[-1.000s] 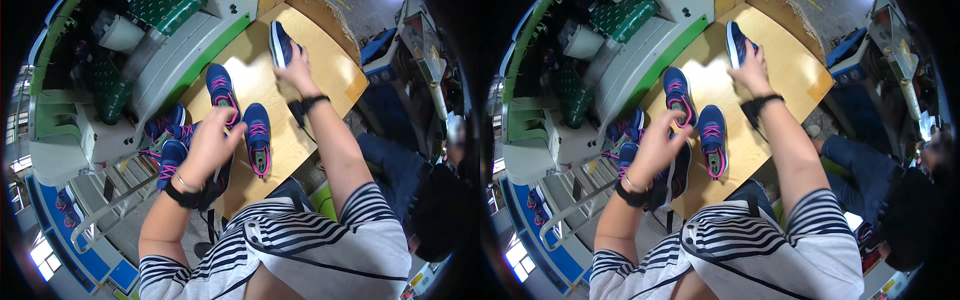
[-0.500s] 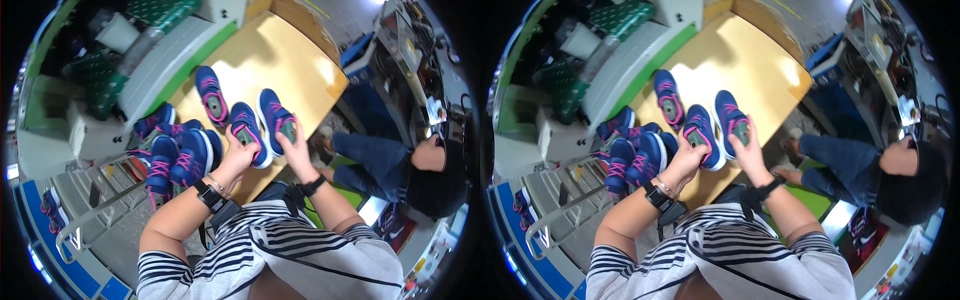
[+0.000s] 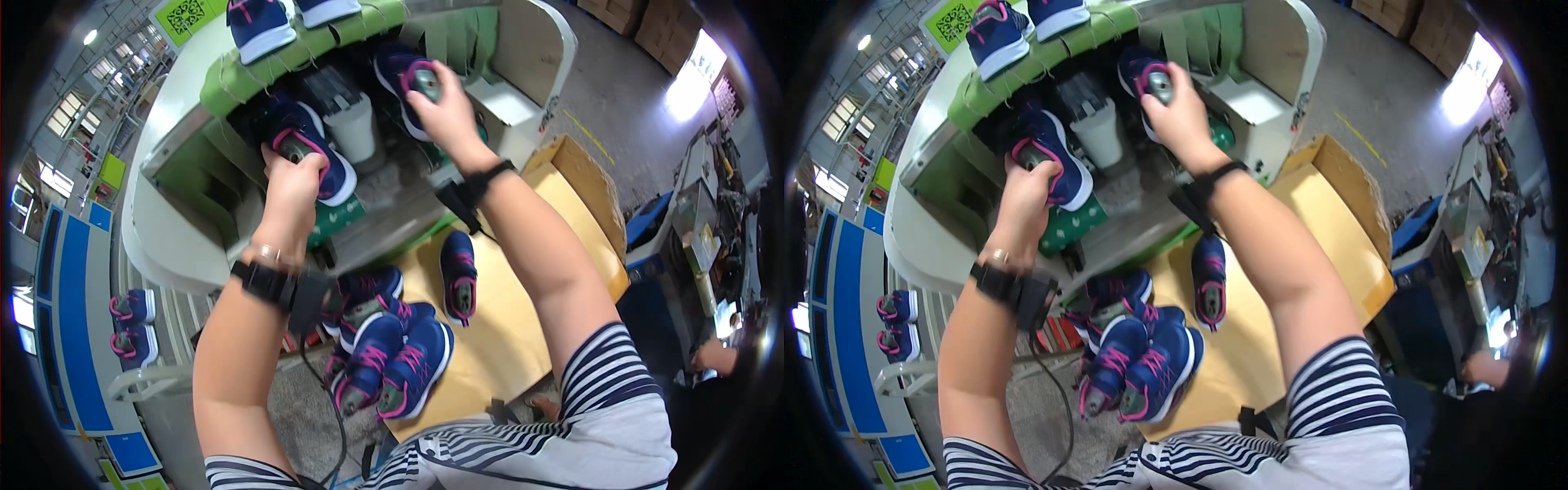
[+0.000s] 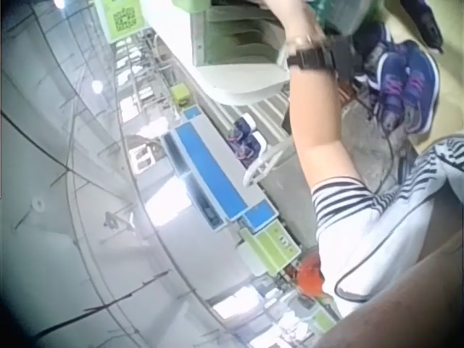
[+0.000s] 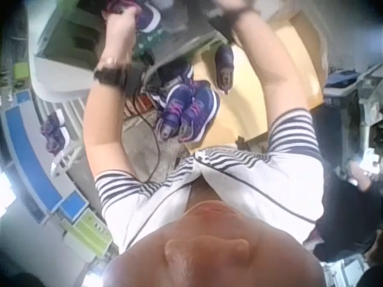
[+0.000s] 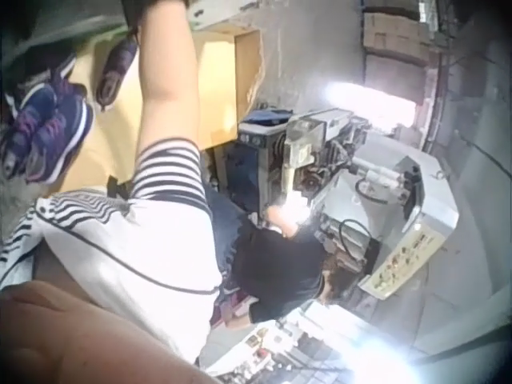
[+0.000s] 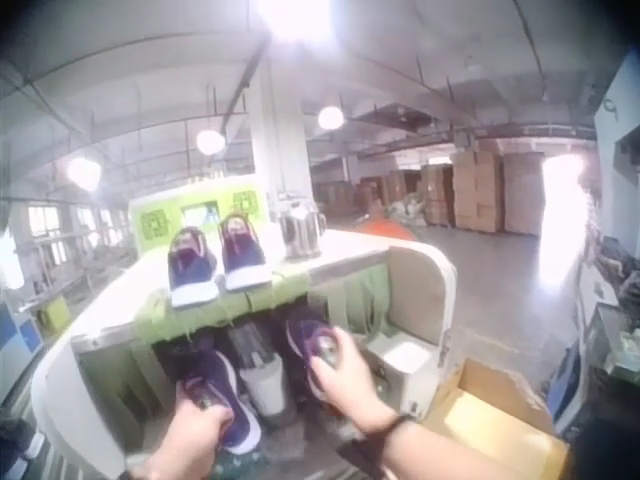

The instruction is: The person picks up shoes from a table, removes the green shoe lasts from inside them, and places the shoes onto a conveyor belt.

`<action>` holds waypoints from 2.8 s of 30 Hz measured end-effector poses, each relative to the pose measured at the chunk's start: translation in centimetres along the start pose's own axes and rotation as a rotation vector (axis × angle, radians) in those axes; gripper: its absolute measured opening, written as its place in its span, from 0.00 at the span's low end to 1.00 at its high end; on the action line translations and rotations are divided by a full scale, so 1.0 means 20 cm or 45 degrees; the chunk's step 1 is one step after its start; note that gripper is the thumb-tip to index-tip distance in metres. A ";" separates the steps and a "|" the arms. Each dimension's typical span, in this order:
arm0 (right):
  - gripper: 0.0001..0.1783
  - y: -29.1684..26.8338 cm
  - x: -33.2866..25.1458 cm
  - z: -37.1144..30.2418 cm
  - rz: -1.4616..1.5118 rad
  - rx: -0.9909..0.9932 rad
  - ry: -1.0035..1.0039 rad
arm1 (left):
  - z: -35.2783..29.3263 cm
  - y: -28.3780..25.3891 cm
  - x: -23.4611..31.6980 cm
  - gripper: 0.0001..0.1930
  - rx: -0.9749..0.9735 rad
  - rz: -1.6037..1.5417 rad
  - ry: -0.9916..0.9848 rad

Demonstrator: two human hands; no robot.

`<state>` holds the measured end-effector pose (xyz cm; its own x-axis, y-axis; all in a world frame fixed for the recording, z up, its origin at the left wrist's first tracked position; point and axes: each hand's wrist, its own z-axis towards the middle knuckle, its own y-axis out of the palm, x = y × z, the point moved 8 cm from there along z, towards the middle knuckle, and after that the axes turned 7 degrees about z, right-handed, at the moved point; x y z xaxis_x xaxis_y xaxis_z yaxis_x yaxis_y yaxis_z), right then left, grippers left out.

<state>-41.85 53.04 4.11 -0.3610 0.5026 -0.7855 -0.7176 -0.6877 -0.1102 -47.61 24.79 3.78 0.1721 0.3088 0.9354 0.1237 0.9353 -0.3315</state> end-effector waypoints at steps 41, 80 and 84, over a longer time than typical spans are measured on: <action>0.40 -0.79 -0.36 -2.27 -0.127 -0.690 1.104 | -1.95 -0.09 0.03 0.17 -0.756 0.919 0.462; 0.35 -0.78 -0.20 -0.69 0.503 0.119 0.431 | -0.74 0.30 0.02 0.13 -0.470 -0.977 -0.859; 0.36 -0.20 -0.03 -0.01 0.215 0.067 0.043 | -0.11 0.03 0.03 0.19 -0.043 -0.386 -0.088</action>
<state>-38.74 55.38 4.94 -0.4596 0.3638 -0.8102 -0.6791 -0.7318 0.0566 -45.18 25.21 3.87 0.0558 0.0290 0.9980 0.1917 0.9807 -0.0393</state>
